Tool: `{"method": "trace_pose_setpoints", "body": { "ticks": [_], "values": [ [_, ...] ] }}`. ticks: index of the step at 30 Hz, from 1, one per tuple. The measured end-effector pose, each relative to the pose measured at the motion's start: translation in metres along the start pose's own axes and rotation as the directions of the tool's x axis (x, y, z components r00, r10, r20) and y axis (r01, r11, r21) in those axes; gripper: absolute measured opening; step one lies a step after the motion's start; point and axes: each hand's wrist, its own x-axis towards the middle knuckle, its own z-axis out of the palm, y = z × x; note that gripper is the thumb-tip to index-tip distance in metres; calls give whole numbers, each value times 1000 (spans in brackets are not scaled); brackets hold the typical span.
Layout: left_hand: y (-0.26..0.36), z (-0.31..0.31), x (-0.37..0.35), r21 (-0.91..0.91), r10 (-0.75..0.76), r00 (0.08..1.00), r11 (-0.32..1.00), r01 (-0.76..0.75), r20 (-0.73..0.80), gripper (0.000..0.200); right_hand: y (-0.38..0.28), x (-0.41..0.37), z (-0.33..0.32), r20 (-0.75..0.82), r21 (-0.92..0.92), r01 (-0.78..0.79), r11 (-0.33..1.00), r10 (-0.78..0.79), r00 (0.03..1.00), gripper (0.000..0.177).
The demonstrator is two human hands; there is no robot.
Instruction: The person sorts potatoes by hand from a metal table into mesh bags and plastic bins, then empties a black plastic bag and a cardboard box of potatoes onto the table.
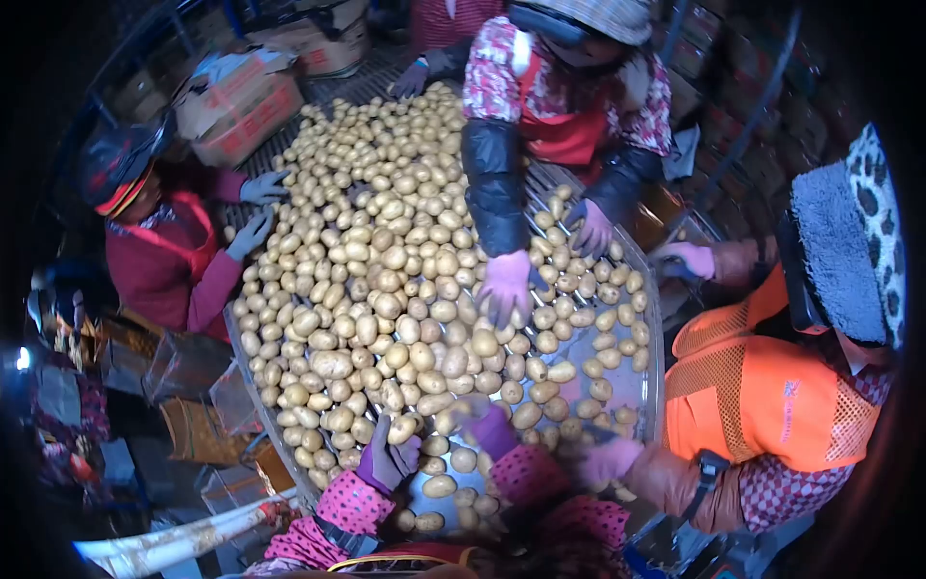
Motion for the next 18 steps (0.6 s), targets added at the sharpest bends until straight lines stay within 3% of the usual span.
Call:
{"method": "trace_pose_setpoints", "body": {
  "ticks": [3,7,9,11,12,13,14,15,18],
  "values": [
    [-7,-8,9,4,10,1000,1000,-9,-26,51,-28,17,-30,-50,196,-67,978,78,996,35],
    [-18,14,13,96,136,985,987,-126,-106,46,-22,31,-23,-199,128,91,988,-65,978,35],
    [-10,37,8,188,152,988,971,-149,2,51,-17,37,-12,-246,90,165,982,-139,959,35],
    [-7,42,9,135,160,987,978,-161,17,52,4,44,-15,-244,99,149,984,-121,962,37],
    [-4,40,13,113,151,988,981,-155,44,54,-40,28,-15,-185,25,-36,999,40,982,35],
    [-2,37,12,91,148,987,984,-153,61,57,32,58,-19,-273,-111,176,978,-200,941,23],
    [-1,48,2,78,189,979,978,-195,82,61,-27,31,-9,-280,199,75,977,-17,960,24],
    [2,58,-8,68,233,966,968,-241,113,65,-9,42,-14,-300,79,74,994,-47,953,25],
    [9,66,-32,109,300,923,937,-333,243,66,-21,39,-4,-290,302,31,953,61,955,29]
  ]
}}
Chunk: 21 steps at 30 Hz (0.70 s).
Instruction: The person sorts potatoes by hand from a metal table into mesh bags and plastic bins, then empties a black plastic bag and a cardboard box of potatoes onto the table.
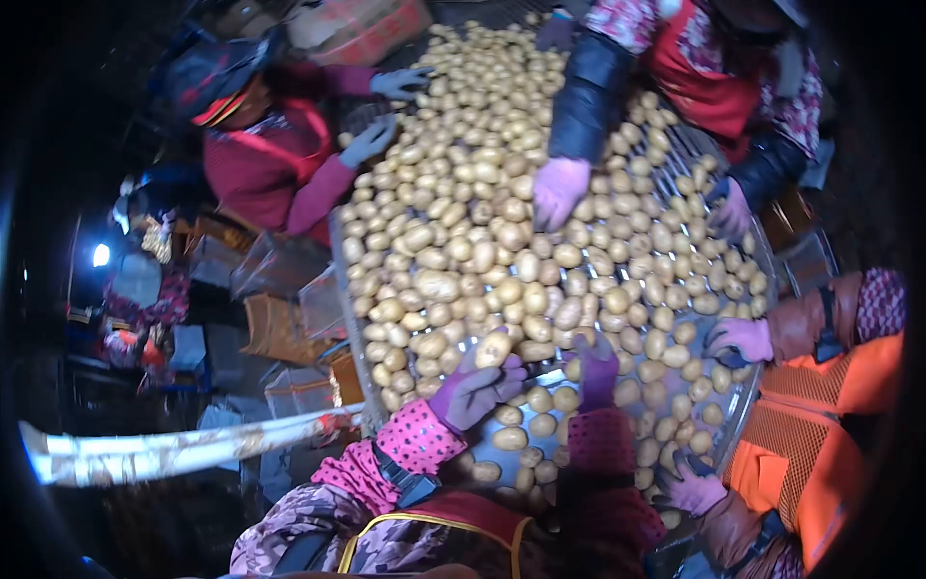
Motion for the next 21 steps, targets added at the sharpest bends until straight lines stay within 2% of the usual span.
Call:
{"method": "trace_pose_setpoints", "body": {
  "ticks": [3,4,5,6,7,8,9,10,13,14,15,17,18,19,21],
  "values": [
    [3,7,-30,93,91,996,991,-92,15,63,-4,-14,5,-5,-56,6,998,-6,1000,32],
    [-2,2,-39,74,81,996,994,-77,-41,54,1,-16,2,-1,-57,23,998,-23,1000,32],
    [-1,-11,-52,198,22,999,980,-27,26,40,7,-15,-2,1,-50,35,998,-35,999,33],
    [2,-4,-71,188,11,1000,982,-11,4,26,13,-18,-5,5,-49,48,998,-48,999,34],
    [-2,-14,-85,172,-37,999,984,41,-27,25,19,-21,-9,9,-43,58,997,-58,998,35],
    [-14,-62,-93,333,-129,985,939,85,114,23,26,-28,-9,23,-27,66,997,-65,998,36],
    [-9,-55,-118,319,-175,984,934,160,17,20,33,-39,-10,43,-3,65,998,-65,997,36],
    [-14,-78,-138,298,-212,977,934,197,19,20,36,-56,-8,70,50,36,998,-39,997,36],
    [-4,-132,-207,166,-291,956,945,280,43,26,39,-136,26,282,214,-151,965,87,955,35],
    [6,-128,-237,276,-254,955,917,289,-155,29,41,-160,39,365,240,-219,946,121,923,35],
    [10,-139,-260,299,-205,940,910,286,-274,28,42,-184,55,446,236,-294,926,166,880,36],
    [16,-172,-302,241,-125,921,944,225,-369,25,15,-261,110,223,61,-412,909,390,893,33],
    [11,-194,-317,196,-63,907,968,157,-417,25,33,-263,113,296,52,-465,884,431,852,28],
    [3,-219,-327,154,-5,887,984,85,-461,25,66,-252,116,444,192,-586,787,463,767,25],
    [4,-262,-339,104,96,852,993,-49,-515,25,111,-248,115,533,-56,-350,935,325,781,22]
  ]
}}
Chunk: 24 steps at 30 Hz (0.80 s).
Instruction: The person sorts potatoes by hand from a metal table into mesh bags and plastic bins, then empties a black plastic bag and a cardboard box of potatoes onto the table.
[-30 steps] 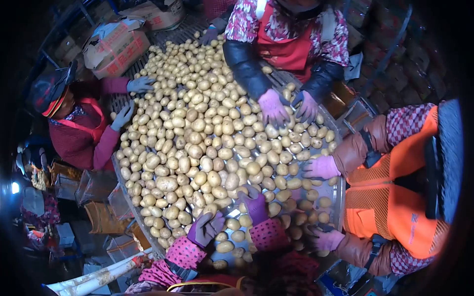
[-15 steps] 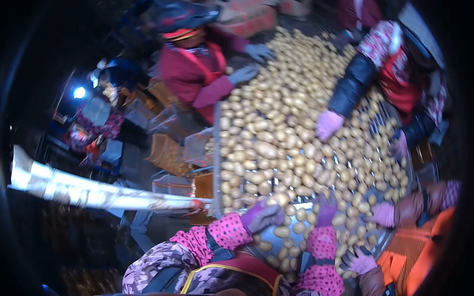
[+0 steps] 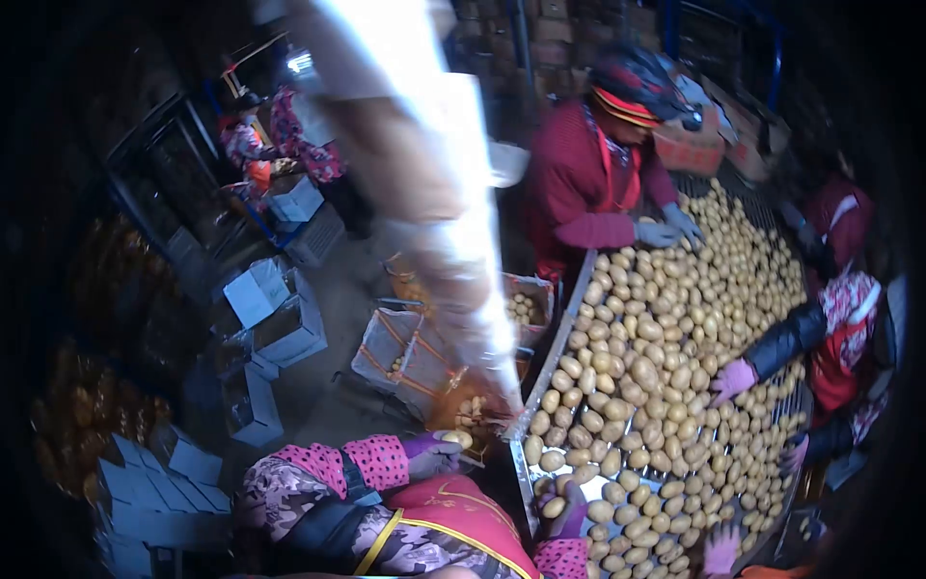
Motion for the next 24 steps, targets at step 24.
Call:
{"method": "trace_pose_setpoints", "body": {
  "ticks": [24],
  "values": [
    [152,-68,17,-115,704,709,708,-697,34,48,28,0,65,-271,-135,35,990,-71,960,17]
  ]
}}
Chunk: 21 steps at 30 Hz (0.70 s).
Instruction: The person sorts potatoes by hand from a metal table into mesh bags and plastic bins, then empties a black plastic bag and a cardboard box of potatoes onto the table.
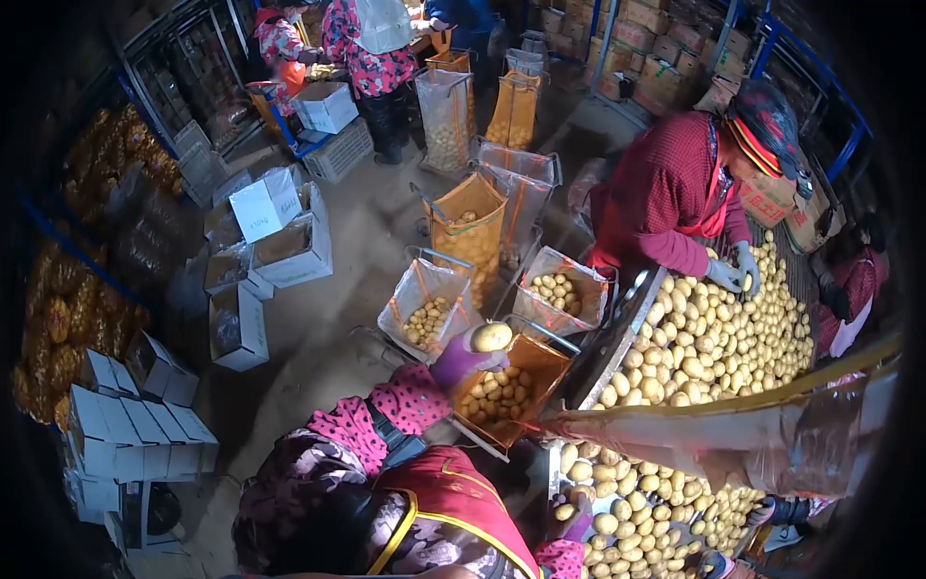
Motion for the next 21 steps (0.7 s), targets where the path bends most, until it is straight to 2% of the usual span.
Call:
{"method": "trace_pose_setpoints", "body": {
  "ticks": [1,4,5,6,10,12,15,17,18,19,20,21],
  "values": [
    [-6,-1,-2,-25,-24,999,999,23,-47,45,3,0,0,-16,39,2,999,-1,1000,18],
    [-45,-25,-9,-78,-179,982,982,175,-57,44,10,14,-8,-46,55,-31,998,33,998,18],
    [-42,-16,-21,-177,-258,955,957,231,-147,35,12,19,-10,-47,52,-37,998,39,998,18],
    [-65,-30,-28,-290,-281,954,926,240,-107,36,14,24,-10,-48,51,-42,998,45,998,19],
    [-122,-71,-48,-344,-472,876,843,413,-104,34,17,37,-10,-42,48,-58,997,60,997,19],
    [-108,-97,-9,-371,-469,863,847,380,-187,33,18,41,-12,-36,46,-55,997,57,998,19],
    [-60,-128,89,-381,-345,855,904,191,-388,31,21,42,-20,-31,52,-53,997,55,998,20],
    [-20,-120,138,-320,-223,822,946,52,-524,30,25,43,-29,-13,60,-40,997,40,999,20],
    [5,-86,126,-188,-152,814,981,53,-560,25,28,42,-37,-2,69,-38,997,39,999,21],
    [-36,-118,136,-301,-154,979,947,108,-136,21,29,44,-44,22,79,-29,996,27,999,21],
    [-94,-133,130,-406,-213,955,870,281,204,19,32,47,-52,52,106,-21,994,16,999,21],
    [-148,-144,124,-383,-246,818,789,480,520,18,32,46,-53,107,138,3,990,-18,994,21]
  ]
}}
